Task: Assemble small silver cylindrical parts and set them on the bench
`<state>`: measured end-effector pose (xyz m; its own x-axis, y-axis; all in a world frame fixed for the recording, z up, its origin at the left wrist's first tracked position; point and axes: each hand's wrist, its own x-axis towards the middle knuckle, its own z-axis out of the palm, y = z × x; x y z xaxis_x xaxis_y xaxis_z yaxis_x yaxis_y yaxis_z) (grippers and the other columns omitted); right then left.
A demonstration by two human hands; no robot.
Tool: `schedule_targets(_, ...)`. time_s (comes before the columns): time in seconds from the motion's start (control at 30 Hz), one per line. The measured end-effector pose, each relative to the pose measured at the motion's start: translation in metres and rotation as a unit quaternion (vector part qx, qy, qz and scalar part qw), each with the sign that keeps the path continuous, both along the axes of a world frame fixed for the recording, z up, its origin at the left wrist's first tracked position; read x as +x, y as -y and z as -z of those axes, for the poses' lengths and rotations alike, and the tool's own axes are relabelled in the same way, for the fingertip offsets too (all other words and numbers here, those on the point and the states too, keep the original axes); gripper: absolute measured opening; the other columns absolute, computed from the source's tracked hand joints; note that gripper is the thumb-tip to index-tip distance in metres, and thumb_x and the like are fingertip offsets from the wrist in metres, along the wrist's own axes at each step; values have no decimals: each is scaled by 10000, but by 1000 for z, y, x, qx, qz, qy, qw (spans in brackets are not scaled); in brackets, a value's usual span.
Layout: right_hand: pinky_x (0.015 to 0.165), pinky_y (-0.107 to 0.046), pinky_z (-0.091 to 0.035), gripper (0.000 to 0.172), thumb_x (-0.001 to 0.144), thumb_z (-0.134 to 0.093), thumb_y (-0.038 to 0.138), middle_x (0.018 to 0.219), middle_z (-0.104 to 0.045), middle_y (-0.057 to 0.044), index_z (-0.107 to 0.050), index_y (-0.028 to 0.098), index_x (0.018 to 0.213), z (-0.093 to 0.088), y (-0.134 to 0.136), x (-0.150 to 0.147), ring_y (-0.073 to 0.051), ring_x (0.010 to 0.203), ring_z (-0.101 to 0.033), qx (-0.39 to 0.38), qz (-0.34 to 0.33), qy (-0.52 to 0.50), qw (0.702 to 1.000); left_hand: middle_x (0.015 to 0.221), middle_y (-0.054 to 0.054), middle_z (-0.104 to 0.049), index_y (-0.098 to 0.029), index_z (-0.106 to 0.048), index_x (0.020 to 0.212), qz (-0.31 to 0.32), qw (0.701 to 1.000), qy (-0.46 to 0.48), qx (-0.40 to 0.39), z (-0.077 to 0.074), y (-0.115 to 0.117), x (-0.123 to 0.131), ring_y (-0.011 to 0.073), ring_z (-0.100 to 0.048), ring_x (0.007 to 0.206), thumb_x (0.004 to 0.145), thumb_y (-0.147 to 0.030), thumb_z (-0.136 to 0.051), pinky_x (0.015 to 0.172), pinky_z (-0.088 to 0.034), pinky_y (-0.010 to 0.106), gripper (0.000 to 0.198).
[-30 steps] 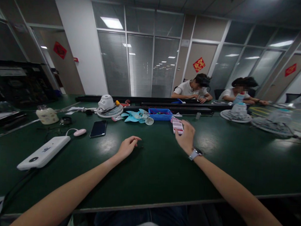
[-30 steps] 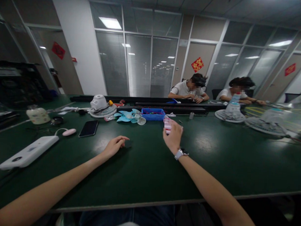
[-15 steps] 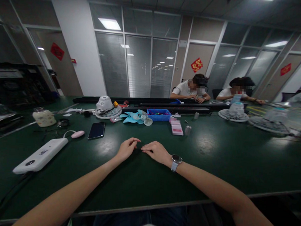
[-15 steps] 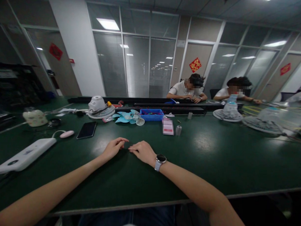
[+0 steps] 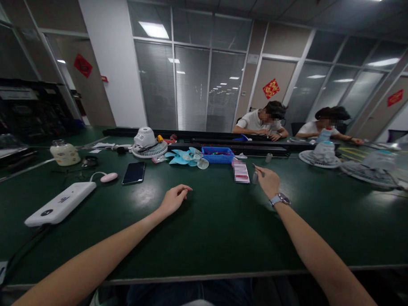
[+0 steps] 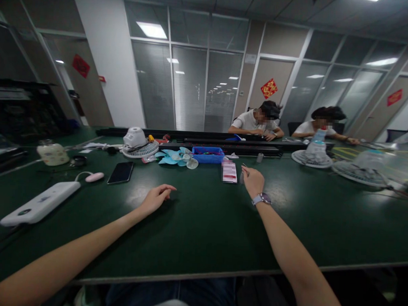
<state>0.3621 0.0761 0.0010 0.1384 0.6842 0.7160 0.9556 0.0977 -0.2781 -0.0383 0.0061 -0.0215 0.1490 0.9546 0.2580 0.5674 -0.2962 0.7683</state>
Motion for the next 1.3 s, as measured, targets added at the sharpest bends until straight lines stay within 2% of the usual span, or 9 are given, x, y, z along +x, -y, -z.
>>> schedule_targets(0.33,803,-353,-481,379,907,-423,273,1106,-715,-109,-714,183,1134,6,-8,5,-253,932,-663,0,6,-17,1000,698,1,-630,-196,-697,1053,1,1000,-12,8,-2,3,2,180,-626,680,868,-377,-428,635,-449,271,374)
schedule_targets(0.7,809,-367,-496,365,886,-468,327,1075,-725,-111,-725,194,1109,10,-10,5,-264,923,-674,-25,13,-54,998,716,-1,-636,-206,-697,1069,10,1000,-13,6,1,0,0,184,-625,699,873,-391,-433,654,-441,276,377)
schedule_targets(0.83,798,-351,-515,438,831,-587,406,1063,-725,-110,-661,180,1199,20,-13,6,-248,923,-678,-40,10,-91,995,717,-1,-636,-208,-694,1064,13,1000,-14,5,2,0,-1,183,-624,697,877,-392,-428,646,-443,274,374)
schedule_targets(0.93,777,-340,-530,506,764,-675,417,1023,-731,-130,-654,141,1188,27,-15,10,-244,894,-689,-57,4,-116,992,714,0,-637,-205,-691,1072,14,1000,-15,7,2,0,-1,184,-623,688,876,-403,-426,627,-444,272,384)
schedule_targets(1.03,787,-339,-536,482,771,-677,401,1005,-734,-126,-656,143,1177,24,-12,7,-237,891,-695,-57,-2,-132,990,714,-1,-634,-203,-690,1072,16,1000,-14,8,2,1,-1,181,-622,684,879,-402,-429,627,-445,272,381)
schedule_targets(1.13,814,-343,-539,499,780,-677,404,1031,-729,-107,-629,175,1221,12,2,-19,-226,902,-696,-26,-56,-152,986,716,-2,-627,-203,-687,1073,16,1000,-10,10,0,2,0,180,-623,693,889,-392,-430,645,-448,275,368)
schedule_targets(1.2,819,-353,-547,500,775,-690,413,1036,-727,-97,-630,191,1219,5,17,-51,-223,887,-698,-13,-139,-176,975,727,0,-630,-202,-682,1076,16,1000,-6,13,-2,5,2,181,-626,712,893,-398,-441,665,-452,279,361)
schedule_targets(1.3,835,-349,-553,483,783,-696,408,1066,-714,-84,-627,205,1216,6,44,-110,-206,899,-696,-56,-295,-196,934,783,7,-644,-209,-657,1128,19,1000,-2,23,-5,11,6,183,-622,749,900,-431,-463,693,-458,283,372)
